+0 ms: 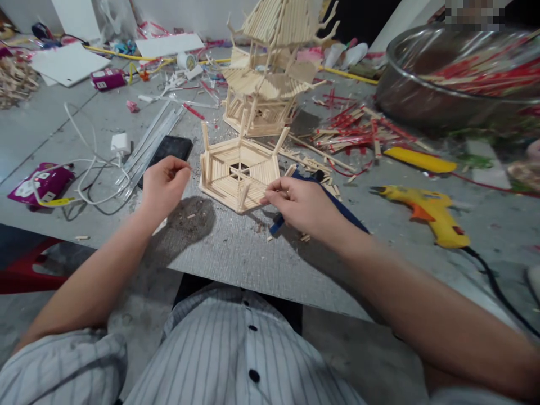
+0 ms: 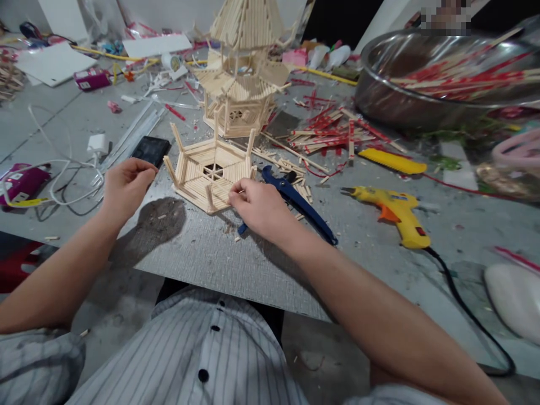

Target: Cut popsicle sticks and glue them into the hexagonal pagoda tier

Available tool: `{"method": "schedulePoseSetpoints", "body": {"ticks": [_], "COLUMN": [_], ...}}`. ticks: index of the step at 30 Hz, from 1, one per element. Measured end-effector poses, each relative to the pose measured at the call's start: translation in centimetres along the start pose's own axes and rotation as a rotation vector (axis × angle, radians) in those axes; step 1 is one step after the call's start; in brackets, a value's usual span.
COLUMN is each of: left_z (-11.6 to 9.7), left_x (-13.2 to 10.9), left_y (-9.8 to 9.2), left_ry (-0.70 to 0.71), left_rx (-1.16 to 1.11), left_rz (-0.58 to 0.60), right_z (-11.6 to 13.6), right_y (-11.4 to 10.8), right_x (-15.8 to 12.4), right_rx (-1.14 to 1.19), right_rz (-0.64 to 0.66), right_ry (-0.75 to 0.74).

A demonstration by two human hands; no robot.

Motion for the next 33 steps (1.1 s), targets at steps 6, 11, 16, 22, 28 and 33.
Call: {"method": "schedulePoseSetpoints", "body": {"ticks": [6, 11, 16, 22, 28, 33], "left_z": [1.0, 0.9, 1.2, 0.8, 0.4, 0.2], "left_x": [1.2, 0.6, 0.4, 0.3, 0.4, 0.4], "left_y": [2.8, 4.3, 4.2, 4.6, 4.7, 4.8], "left_ry": [0.032, 0.039, 0.036, 0.086, 0.129, 0.156], "left_rx": [0.116, 0.101, 0.097, 0.111, 0.119, 0.123], "left_rz": [0.109, 0.18, 0.196, 0.233, 0.255, 0.273], "right_z": [1.0, 1.9, 1.4, 1.1, 0.6, 0.4], "right_y": [0.4, 1.6, 2.9, 3.7, 4.2, 4.4], "right_x": [1.5, 2.3, 3.1, 3.6, 3.8, 3.9], "right_rx": [-0.158, -0.167, -0.197, -0.146, -0.087, -0.047], "right_rz": [-0.082, -0.035, 0.057, 0.119, 0.165, 0.213], "right_ry": [0.011, -0.046, -0.024, -0.068, -0.071, -0.055]}}
Point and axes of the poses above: each hand's wrist, its own x-axis towards the middle knuckle, its own y-axis out of the palm, z = x × y, the point moved 9 cm from there along x, towards the middle knuckle, and after that the axes turned 13 degrees about y, right-handed, at the moved point
